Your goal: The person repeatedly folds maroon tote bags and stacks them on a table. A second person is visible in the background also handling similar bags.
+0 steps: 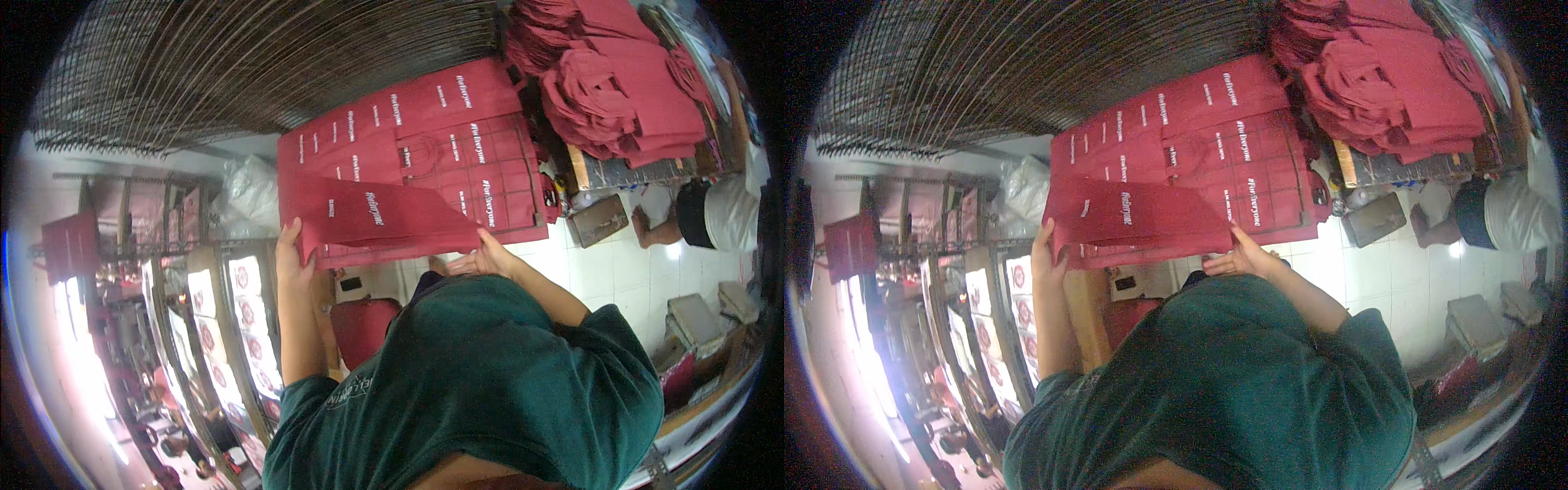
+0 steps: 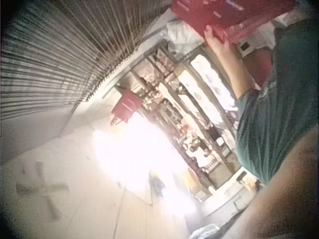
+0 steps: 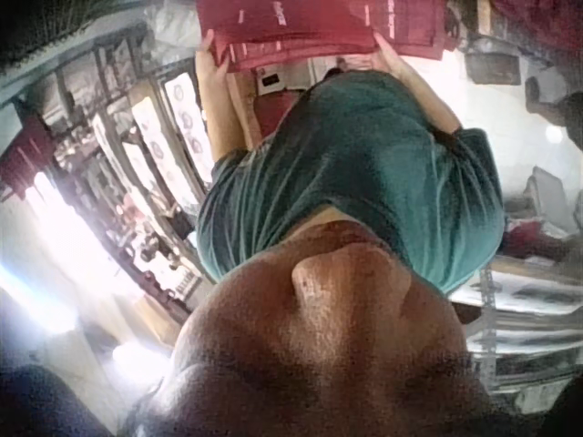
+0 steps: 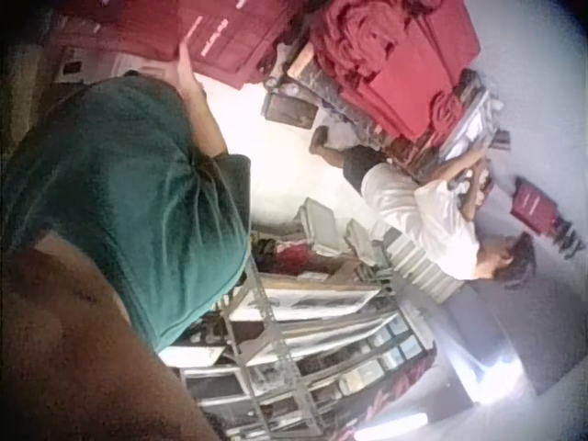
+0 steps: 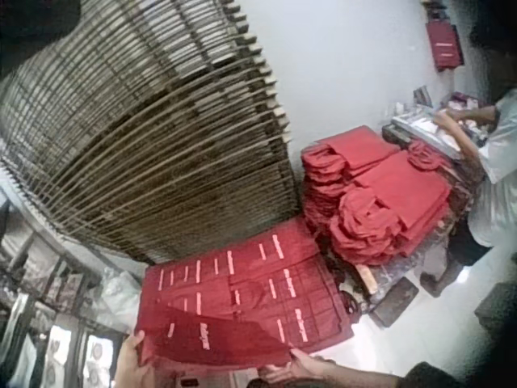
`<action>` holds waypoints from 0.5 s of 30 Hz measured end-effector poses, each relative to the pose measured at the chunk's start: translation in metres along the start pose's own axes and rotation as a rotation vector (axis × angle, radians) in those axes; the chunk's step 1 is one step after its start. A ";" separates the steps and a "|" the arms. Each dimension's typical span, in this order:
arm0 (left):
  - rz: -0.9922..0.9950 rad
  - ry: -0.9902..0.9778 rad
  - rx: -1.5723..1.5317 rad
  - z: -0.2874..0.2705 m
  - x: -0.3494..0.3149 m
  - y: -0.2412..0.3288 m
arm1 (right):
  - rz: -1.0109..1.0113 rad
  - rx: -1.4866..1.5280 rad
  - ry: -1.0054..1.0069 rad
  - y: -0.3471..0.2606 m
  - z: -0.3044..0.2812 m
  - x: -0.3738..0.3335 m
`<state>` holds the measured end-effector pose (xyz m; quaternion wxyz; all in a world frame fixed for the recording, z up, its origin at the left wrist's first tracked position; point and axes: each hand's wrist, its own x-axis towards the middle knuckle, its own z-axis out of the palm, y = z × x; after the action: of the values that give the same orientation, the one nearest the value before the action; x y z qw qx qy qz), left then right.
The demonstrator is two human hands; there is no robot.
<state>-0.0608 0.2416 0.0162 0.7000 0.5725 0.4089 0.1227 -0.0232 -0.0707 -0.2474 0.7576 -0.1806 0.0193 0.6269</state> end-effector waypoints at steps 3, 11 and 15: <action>0.038 -0.109 -0.066 -0.055 0.008 -0.010 | -0.073 0.091 0.163 -0.006 0.026 0.026; -0.168 0.030 0.072 -0.108 0.002 -0.037 | -0.281 -0.434 0.382 -0.045 0.085 0.063; -0.190 -0.196 -0.082 -0.125 0.067 -0.079 | -0.200 -0.359 0.696 -0.087 0.114 0.075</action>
<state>-0.1307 0.3474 -0.0848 0.7678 0.5112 0.3858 0.0160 0.0537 0.0207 -0.1379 0.7196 -0.5126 0.1469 0.4448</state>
